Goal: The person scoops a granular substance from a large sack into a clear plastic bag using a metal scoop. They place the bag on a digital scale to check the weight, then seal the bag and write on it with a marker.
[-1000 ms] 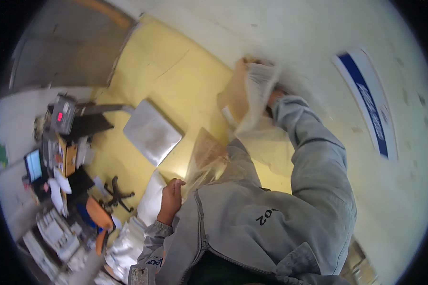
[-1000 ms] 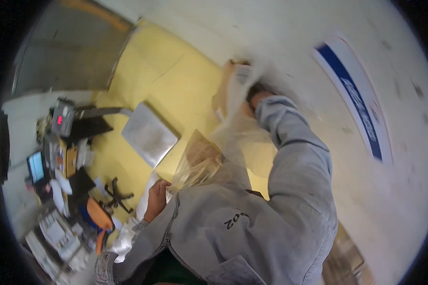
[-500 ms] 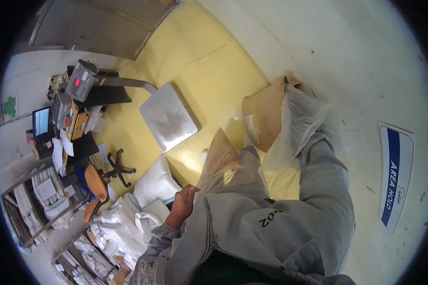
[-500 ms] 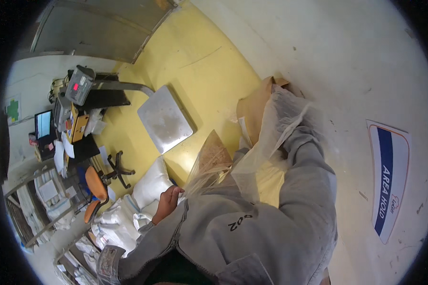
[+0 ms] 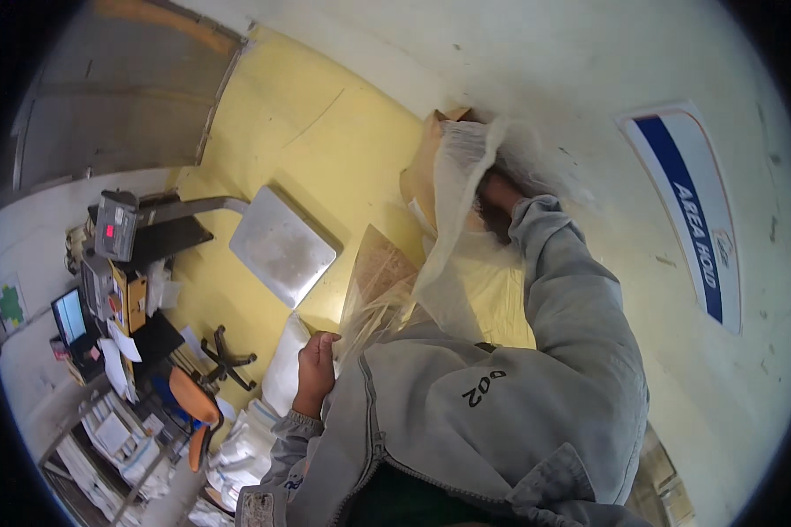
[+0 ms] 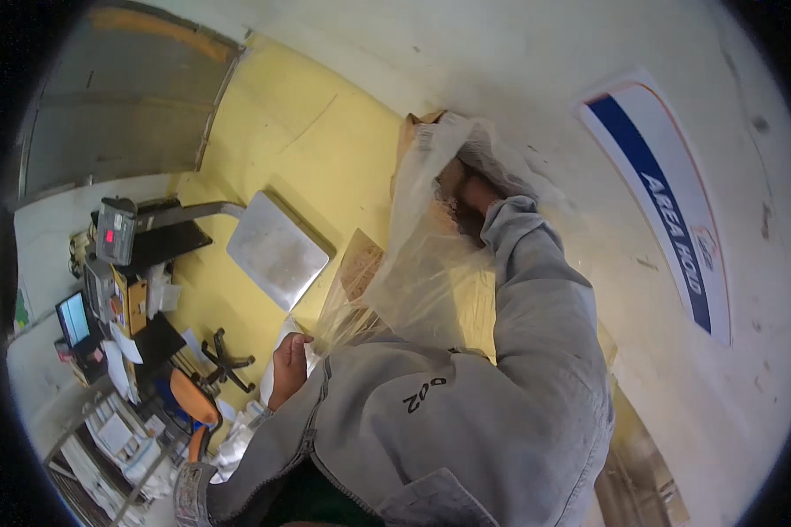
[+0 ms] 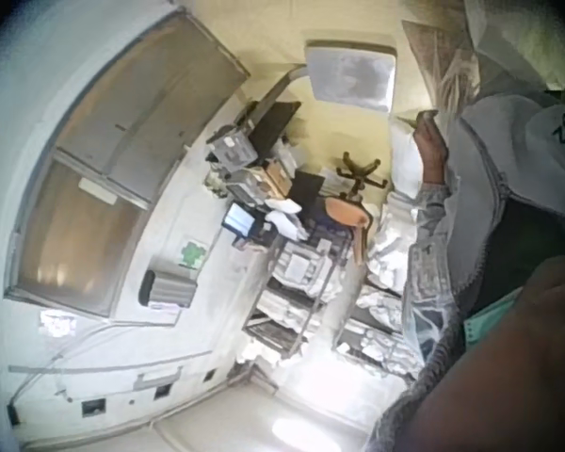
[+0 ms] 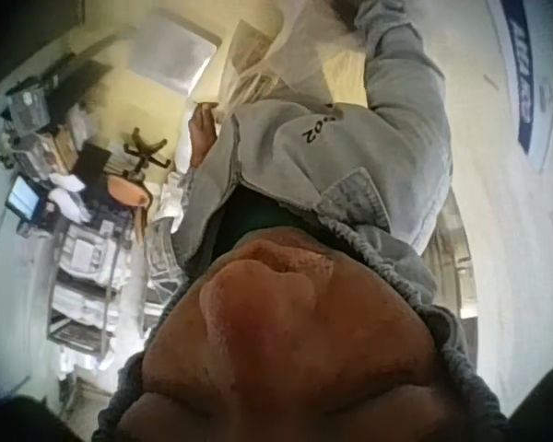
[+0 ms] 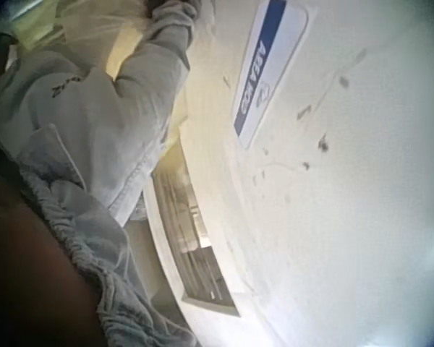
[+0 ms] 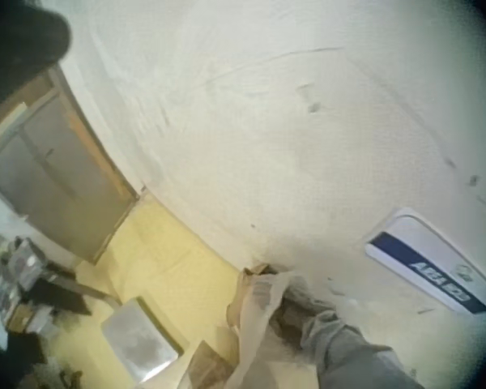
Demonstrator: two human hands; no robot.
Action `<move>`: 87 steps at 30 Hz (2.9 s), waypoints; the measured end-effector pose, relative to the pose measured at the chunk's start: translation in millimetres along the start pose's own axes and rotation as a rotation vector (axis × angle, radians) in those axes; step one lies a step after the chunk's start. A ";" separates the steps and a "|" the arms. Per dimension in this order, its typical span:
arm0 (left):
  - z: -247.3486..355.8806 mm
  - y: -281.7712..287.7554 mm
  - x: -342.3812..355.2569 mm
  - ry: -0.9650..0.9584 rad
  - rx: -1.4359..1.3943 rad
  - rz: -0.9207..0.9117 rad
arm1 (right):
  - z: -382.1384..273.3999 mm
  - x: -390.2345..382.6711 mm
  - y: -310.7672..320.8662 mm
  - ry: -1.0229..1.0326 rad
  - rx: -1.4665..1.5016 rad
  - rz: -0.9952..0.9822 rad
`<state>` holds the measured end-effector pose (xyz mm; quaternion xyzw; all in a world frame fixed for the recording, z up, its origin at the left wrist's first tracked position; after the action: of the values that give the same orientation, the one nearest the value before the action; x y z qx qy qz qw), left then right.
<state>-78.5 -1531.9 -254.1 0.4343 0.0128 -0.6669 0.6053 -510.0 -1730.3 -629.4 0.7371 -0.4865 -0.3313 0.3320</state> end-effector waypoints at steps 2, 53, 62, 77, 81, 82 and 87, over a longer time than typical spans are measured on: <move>11.8 0.3 -4.1 -0.059 -0.003 0.012 | -31.7 -4.6 35.6 -0.309 0.037 -0.198; 18.4 9.0 27.1 -0.342 -0.303 0.226 | -189.7 -243.2 241.0 -0.433 0.540 0.186; 12.1 16.2 33.0 -0.405 -0.340 0.268 | -218.0 -260.9 273.7 -0.503 0.669 0.180; 36.9 16.0 25.0 -0.472 -0.240 0.251 | -274.7 -302.2 329.2 -0.548 0.704 0.166; 29.1 20.2 35.6 -0.487 -0.096 0.277 | -300.7 -304.3 332.2 -0.520 0.673 0.132; 28.8 21.8 37.1 -0.500 -0.107 0.268 | -306.3 -304.8 331.0 -0.509 0.663 0.125; 37.4 29.8 32.2 -0.519 -0.120 0.240 | -339.6 -306.1 312.1 -0.472 0.626 0.056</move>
<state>-71.7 -1585.8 -234.8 0.2110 -0.1543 -0.6775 0.6876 -483.6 -1482.2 -135.2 0.6925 -0.6470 -0.3183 -0.0210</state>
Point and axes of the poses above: each hand's wrist, its own x-axis towards the middle knuckle, its own y-axis out of the back of the hand, z = x × y, the point moved 1 cm from there along x, towards the middle knuckle, and after that the axes turned 2 degrees about -x, right-handed, at the moved point
